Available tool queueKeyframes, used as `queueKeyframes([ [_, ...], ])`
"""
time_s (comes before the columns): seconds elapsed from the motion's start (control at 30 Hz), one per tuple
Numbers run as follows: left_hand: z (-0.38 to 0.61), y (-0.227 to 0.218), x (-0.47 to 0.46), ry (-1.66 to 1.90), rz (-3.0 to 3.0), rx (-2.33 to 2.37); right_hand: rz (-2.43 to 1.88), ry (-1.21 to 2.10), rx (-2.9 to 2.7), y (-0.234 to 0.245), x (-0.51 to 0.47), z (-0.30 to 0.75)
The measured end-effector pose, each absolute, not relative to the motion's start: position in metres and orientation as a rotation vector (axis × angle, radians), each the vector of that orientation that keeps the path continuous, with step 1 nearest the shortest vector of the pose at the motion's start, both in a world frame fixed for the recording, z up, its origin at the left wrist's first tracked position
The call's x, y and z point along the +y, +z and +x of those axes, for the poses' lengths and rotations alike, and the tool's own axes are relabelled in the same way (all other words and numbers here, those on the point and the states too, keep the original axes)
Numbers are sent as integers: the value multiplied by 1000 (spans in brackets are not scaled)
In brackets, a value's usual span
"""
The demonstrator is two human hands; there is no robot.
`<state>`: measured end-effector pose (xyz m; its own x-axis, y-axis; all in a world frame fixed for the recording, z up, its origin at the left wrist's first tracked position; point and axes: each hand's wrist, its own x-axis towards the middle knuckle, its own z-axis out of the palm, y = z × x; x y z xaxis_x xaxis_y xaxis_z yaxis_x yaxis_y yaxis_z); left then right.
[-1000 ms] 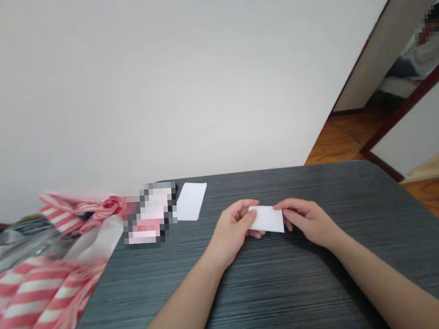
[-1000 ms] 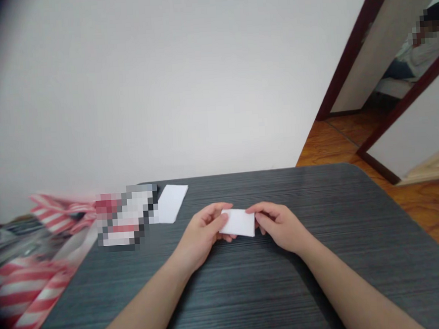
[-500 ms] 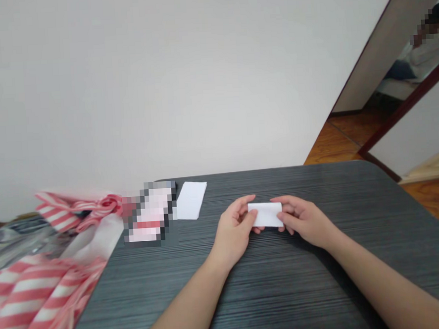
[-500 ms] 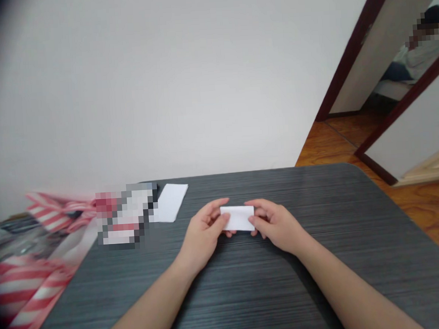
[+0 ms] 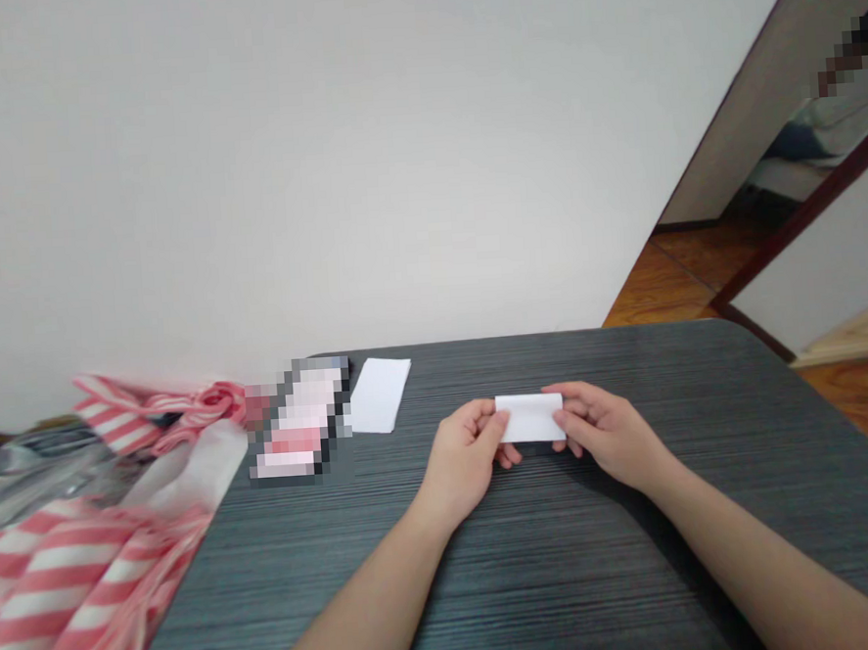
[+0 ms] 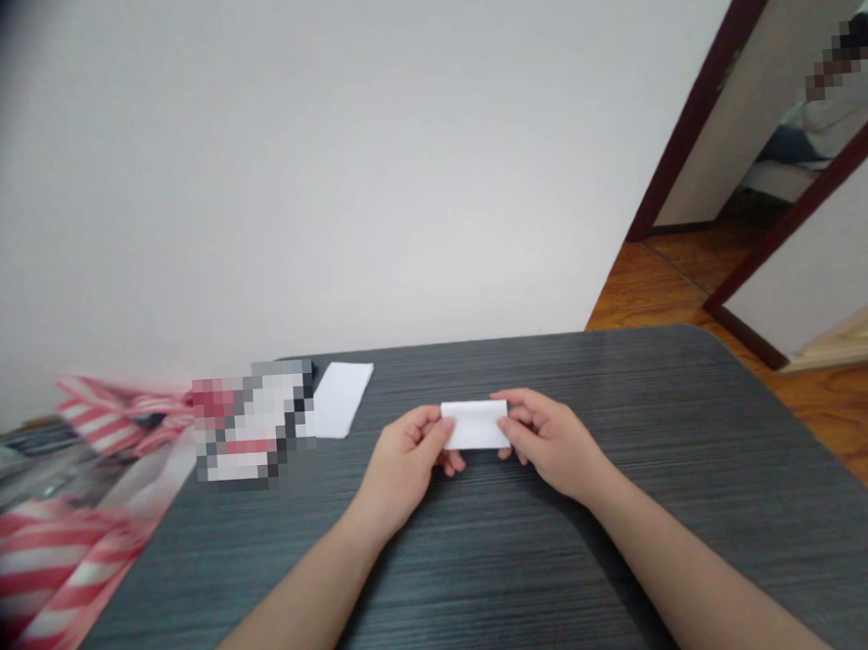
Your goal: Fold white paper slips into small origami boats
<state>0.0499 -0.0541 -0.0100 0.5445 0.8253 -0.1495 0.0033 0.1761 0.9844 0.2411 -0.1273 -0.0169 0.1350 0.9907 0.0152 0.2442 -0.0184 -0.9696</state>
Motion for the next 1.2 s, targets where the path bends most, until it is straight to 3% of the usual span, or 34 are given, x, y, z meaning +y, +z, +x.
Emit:
queueKeyframes([
  [1.2, 49, -12, -55, 612, 1398, 837, -1467, 953, -1264, -18, -126, 242],
])
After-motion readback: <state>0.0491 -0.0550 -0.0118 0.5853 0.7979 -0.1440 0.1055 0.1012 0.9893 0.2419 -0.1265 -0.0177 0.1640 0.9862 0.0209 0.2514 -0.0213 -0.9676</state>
